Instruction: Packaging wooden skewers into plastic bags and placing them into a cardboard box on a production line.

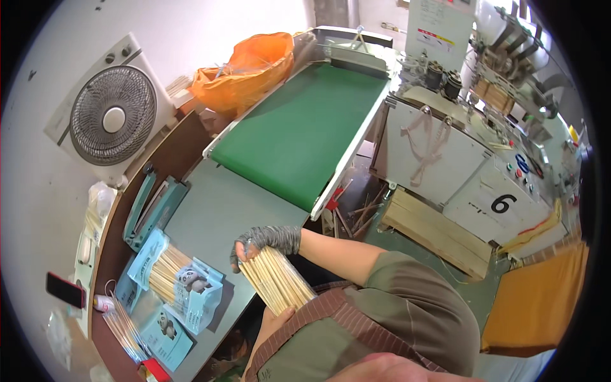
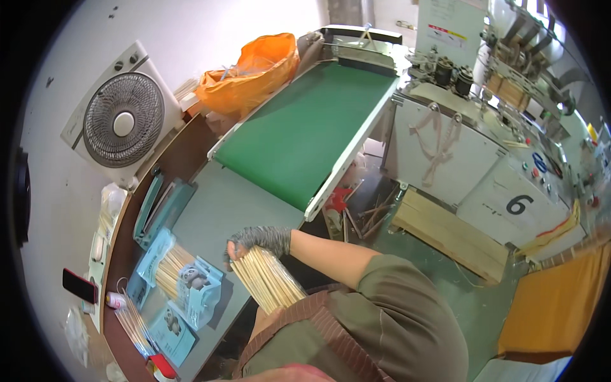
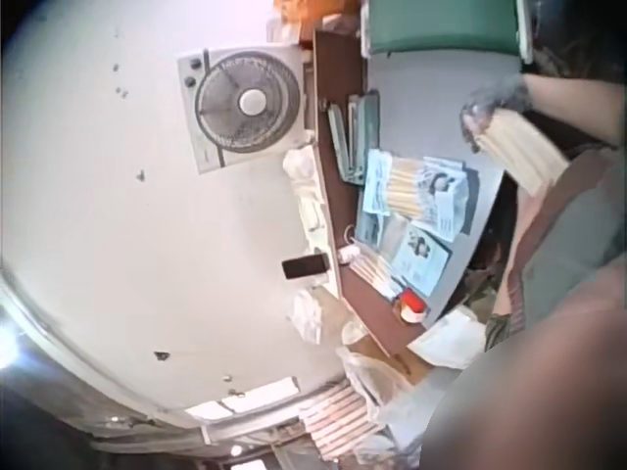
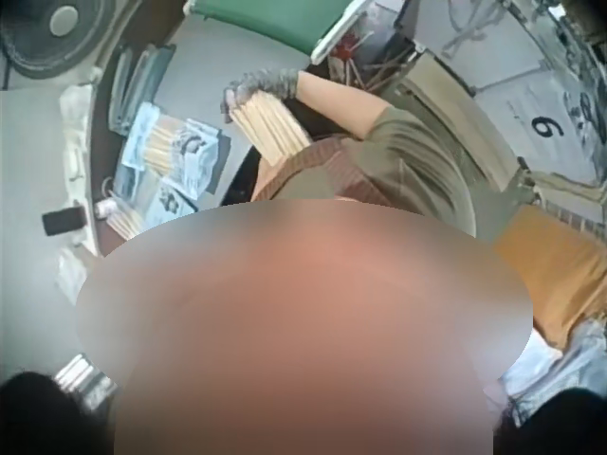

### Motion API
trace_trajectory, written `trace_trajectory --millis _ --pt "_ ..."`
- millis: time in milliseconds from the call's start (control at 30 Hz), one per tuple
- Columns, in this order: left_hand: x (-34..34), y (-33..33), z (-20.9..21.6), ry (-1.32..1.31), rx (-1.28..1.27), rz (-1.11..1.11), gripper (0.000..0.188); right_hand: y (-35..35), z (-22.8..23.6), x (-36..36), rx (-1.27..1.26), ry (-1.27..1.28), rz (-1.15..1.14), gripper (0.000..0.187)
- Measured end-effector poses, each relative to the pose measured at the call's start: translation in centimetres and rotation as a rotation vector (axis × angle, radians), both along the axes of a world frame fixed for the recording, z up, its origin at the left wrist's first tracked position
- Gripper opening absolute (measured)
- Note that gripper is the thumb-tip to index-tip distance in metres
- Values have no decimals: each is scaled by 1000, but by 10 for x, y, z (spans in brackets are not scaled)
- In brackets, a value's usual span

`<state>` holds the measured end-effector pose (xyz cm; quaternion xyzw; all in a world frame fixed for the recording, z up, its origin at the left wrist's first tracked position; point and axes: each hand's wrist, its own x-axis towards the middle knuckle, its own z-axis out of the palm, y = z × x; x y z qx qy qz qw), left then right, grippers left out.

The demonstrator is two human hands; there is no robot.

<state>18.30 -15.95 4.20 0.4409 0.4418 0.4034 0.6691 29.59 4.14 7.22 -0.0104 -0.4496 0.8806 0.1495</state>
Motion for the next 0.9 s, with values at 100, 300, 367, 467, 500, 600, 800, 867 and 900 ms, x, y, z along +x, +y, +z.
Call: trace_trajectory --millis 100,300,367,467,500,600,800,867,900 --pt "0 0 0 77 -50 -141 43 1 10 9 15 -15 81 20" --pt "-20 -30 -9 160 -223 -142 42 3 -27 16 -112 -55 0 24" --pt "-38 -36 0 282 -251 -178 39 5 -41 20 -198 -140 0 23" --pt "-90 -56 25 344 108 -71 31 -5 -19 19 -275 -246 -214 25" --pt "-111 -63 37 264 19 128 26 7 -34 23 -295 -183 -163 23" --pt "-192 -93 43 537 53 1073 15 13 -33 -7 -241 -174 -26 21" --pt "-311 -90 -19 1286 200 1176 14 5 -31 -54 -214 -193 90 20" --pt "-324 -79 -34 1396 254 1059 21 7 -31 -54 -209 -207 92 20" --pt "-331 -80 -40 1395 246 1053 21 11 -33 -51 -241 -266 50 20"
